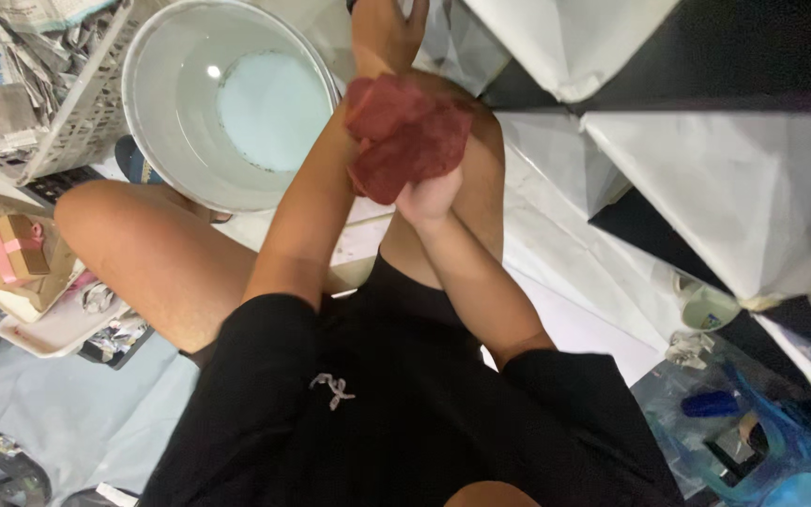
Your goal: The person sits on the floor and wipes several glass cups and a small glass jar with a red cloth. They dip the cloth into a bucket of water between items and place the cleaned glassware onto a nearby shelf.
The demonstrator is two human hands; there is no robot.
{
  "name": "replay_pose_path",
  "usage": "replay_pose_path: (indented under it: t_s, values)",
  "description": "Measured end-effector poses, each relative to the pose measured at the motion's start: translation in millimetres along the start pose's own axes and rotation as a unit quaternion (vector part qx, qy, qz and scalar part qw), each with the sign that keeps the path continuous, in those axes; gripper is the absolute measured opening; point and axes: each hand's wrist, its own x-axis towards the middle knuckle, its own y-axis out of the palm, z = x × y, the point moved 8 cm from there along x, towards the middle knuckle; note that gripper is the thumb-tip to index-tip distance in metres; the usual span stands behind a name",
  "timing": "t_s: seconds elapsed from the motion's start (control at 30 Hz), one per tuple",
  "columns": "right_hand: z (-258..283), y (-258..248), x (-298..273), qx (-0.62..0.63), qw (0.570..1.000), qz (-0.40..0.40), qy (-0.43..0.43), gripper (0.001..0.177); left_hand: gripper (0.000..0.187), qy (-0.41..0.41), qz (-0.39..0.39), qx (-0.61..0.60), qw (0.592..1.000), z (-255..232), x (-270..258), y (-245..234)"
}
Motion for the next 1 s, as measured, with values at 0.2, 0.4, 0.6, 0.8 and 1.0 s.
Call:
replay_pose_path:
  t_s: [0.2, 0.4, 0.6, 0.8, 1.0]
  values:
    - [-12.2, 18.0, -0.1, -0.012, 0.991, 0.12, 0.054, 0.049, 0.056, -0.076, 0.161, -0.165, 0.97, -58.0, -68.1, -62.5]
    - [68.6, -17.4, -72.0, -0.157, 0.983, 0.092, 0.038, 0.044, 0.024, 0.253, 0.189, -0.057, 0.947, -202.0, -82.8, -105.7]
    - [161.0, -33.1, -166.9, -0.299, 0.949, 0.095, -0.002, 0.041, 0.02, 0.278, 0.265, 0.056, 0.922, -247.1, -115.3, 20.1]
    - [189.1, -71.7, -200.6, -0.216, 0.975, 0.048, -0.025, 0.04, 0.029, 0.266, 0.419, 0.172, 0.851, -222.3, -133.3, 147.7]
    - [190.5, -102.4, -199.7, -0.156, 0.986, 0.0, -0.053, 0.036, 0.027, 0.191, 0.509, 0.202, 0.815, -219.0, -152.2, 231.3]
